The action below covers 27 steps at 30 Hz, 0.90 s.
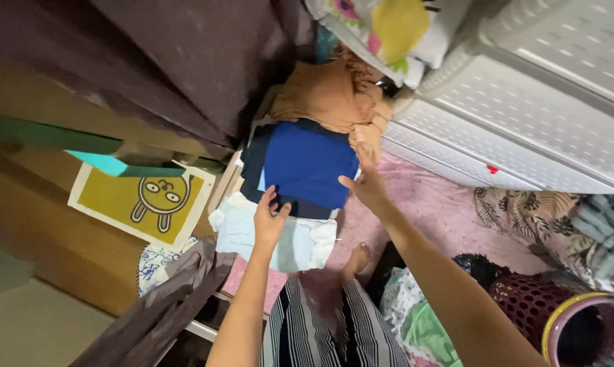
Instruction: The person sorts folded clothes and places them into drawers and a cabinet. They handle patterned and solid-colored garments, opening and closing drawers and cabinet doors to store the items.
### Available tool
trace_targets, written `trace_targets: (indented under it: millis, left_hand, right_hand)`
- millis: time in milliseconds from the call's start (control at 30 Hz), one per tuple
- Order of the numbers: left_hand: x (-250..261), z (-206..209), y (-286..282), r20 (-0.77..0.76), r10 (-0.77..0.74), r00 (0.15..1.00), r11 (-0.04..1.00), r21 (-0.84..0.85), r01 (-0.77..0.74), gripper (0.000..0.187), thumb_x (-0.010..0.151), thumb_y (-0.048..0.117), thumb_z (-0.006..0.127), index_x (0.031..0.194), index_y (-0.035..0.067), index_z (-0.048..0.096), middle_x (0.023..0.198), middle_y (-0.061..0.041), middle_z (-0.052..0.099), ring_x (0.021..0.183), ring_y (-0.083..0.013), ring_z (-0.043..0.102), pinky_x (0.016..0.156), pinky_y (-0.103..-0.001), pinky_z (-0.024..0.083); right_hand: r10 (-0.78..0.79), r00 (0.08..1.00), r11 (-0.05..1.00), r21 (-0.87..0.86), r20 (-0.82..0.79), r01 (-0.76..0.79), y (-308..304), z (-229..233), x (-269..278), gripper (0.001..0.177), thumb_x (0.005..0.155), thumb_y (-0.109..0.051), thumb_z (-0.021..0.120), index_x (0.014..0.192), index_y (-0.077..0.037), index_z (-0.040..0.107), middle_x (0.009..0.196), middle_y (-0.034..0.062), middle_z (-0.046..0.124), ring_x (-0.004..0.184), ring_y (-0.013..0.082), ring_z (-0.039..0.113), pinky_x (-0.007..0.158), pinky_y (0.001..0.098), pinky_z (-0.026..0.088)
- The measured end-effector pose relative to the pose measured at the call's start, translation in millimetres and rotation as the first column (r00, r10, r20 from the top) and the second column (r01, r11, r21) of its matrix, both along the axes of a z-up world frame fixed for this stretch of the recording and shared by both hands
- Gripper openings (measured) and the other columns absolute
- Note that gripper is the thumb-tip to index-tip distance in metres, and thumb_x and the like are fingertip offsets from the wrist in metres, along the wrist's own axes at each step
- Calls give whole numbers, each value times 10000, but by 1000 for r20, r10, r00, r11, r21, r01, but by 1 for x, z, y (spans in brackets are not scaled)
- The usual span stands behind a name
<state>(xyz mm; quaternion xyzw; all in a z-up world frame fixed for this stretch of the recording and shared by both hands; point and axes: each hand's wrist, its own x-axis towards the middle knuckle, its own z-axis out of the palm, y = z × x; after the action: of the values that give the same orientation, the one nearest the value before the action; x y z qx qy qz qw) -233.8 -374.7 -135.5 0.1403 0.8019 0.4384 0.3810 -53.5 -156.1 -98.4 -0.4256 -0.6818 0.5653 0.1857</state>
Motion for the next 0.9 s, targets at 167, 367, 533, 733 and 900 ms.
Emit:
trace_targets:
  millis: [167,367,533,733,900]
  left_hand:
    - [3,-5,-9,67,41,997,999,-26,-39,631,800,194,772,1388,224,545,1347,-131,582,1158,-332,616,934,-413,534]
    - [11,-7,5,249,88,964,992,65,-107,615,814,150,774,1382,215,548,1313,-166,595,1149,-311,621,936,-382,546]
    - [9,2,19,294,66,954,994,60,-87,582,858,227,753,1393,205,526,1286,-122,624,1106,-228,646,876,-363,549]
    - [7,87,35,702,199,684,952,25,-304,733,899,516,630,1486,171,358,1444,-167,471,1317,-360,497,1043,-573,405]
    - [-4,97,36,787,281,550,938,-103,-331,630,786,594,731,1213,142,636,1097,-148,700,917,-310,715,774,-481,579]
  right_hand:
    - [-1,964,947,310,265,-84,20,-31,-20,846,720,-503,815,1432,-183,490,1281,140,611,1146,320,613,1002,470,448]
    - [-69,927,867,482,369,-127,20,-36,-30,733,636,-373,870,1263,-109,598,1179,142,641,1151,332,587,1023,413,414]
    - [-145,911,716,676,386,-173,-2,-60,-31,469,592,-337,857,1004,-218,665,963,46,654,960,255,642,909,354,470]
    - [-75,864,801,546,497,-244,-82,27,-48,339,744,-320,758,1033,-255,592,1027,-7,644,1007,249,633,866,419,500]
    - [345,851,749,431,396,-504,-148,55,-55,369,790,-348,711,1124,-259,582,1047,-4,708,1115,222,628,928,419,494]
